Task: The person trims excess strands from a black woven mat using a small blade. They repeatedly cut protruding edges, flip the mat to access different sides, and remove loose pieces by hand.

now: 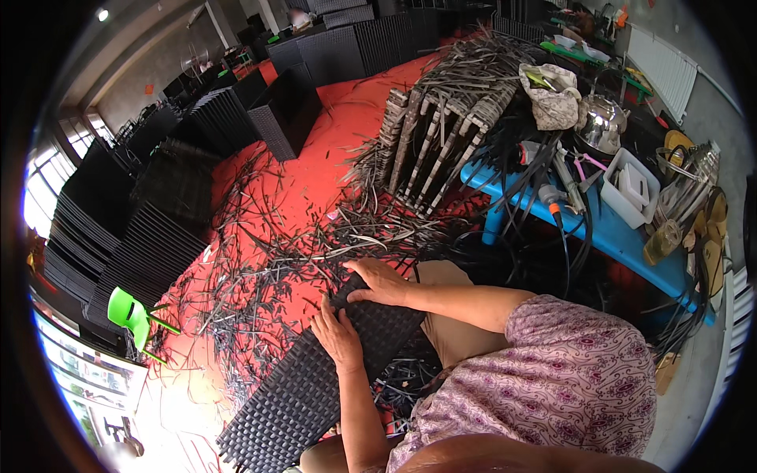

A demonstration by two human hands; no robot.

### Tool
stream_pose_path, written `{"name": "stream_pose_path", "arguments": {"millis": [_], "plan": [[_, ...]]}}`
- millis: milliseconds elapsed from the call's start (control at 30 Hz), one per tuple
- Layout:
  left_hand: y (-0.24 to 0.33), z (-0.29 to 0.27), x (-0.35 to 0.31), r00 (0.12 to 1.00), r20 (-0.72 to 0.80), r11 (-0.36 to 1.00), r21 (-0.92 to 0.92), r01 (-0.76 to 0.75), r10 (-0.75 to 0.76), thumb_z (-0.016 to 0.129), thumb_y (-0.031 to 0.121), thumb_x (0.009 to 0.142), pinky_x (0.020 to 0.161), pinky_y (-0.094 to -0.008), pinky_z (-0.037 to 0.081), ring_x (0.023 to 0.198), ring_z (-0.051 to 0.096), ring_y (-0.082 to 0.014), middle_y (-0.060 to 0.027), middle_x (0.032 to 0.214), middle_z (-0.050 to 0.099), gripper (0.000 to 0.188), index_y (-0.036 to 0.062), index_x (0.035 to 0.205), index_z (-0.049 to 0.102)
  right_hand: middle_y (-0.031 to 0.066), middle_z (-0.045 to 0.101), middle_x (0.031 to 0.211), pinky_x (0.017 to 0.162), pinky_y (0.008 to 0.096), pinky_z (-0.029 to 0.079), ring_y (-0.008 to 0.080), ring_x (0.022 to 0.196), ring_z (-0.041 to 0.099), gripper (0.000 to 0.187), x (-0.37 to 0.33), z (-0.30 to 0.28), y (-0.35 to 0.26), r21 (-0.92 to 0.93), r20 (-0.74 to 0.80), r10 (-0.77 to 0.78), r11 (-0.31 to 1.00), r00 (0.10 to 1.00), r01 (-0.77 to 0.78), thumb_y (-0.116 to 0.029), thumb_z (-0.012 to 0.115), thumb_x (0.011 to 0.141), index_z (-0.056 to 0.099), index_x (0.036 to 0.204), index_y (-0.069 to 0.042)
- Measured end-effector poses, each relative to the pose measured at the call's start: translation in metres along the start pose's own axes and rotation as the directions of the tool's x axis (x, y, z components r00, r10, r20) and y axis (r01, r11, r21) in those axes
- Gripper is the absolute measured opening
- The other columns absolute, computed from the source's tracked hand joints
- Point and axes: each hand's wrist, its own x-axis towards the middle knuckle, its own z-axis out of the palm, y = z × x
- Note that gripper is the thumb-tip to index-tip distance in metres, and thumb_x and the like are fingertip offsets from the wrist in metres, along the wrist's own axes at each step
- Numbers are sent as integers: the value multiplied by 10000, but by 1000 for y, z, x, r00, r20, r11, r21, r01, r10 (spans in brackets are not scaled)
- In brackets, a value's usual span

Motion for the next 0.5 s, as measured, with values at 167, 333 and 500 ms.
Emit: {"name": "stream_pose_path", "arguments": {"millis": [167,333,500], "plan": [[3,2,-8,998,49,999,10,49,-49,649,56,974,997,-485,450,1077,574,-363,-163,1147,631,533,34,1492,522,208,607,1243,988,489,489,397,1146,606,830,-9,-3,-7,-49,-43,5,999,999,-7,-585,752,888,475,1432,-23],[7,-1,-15,987,109,993,6,115,-115,649,63,974,1040,-499,435,1144,576,-382,-175,1225,633,526,35,1484,526,208,599,1277,1005,499,484,405,1175,600,831,-16,-7,-10,-34,-4,18,999,1000,-18,-613,718,907,465,1454,-41],[7,-1,-14,981,134,990,-7,139,-136,653,68,976,1044,-500,436,1166,571,-384,-179,1262,627,523,37,1483,529,207,595,1330,1029,496,482,406,1218,595,828,-15,-7,-10,-59,-15,18,998,1000,-19,-605,720,912,459,1465,-47]]}}
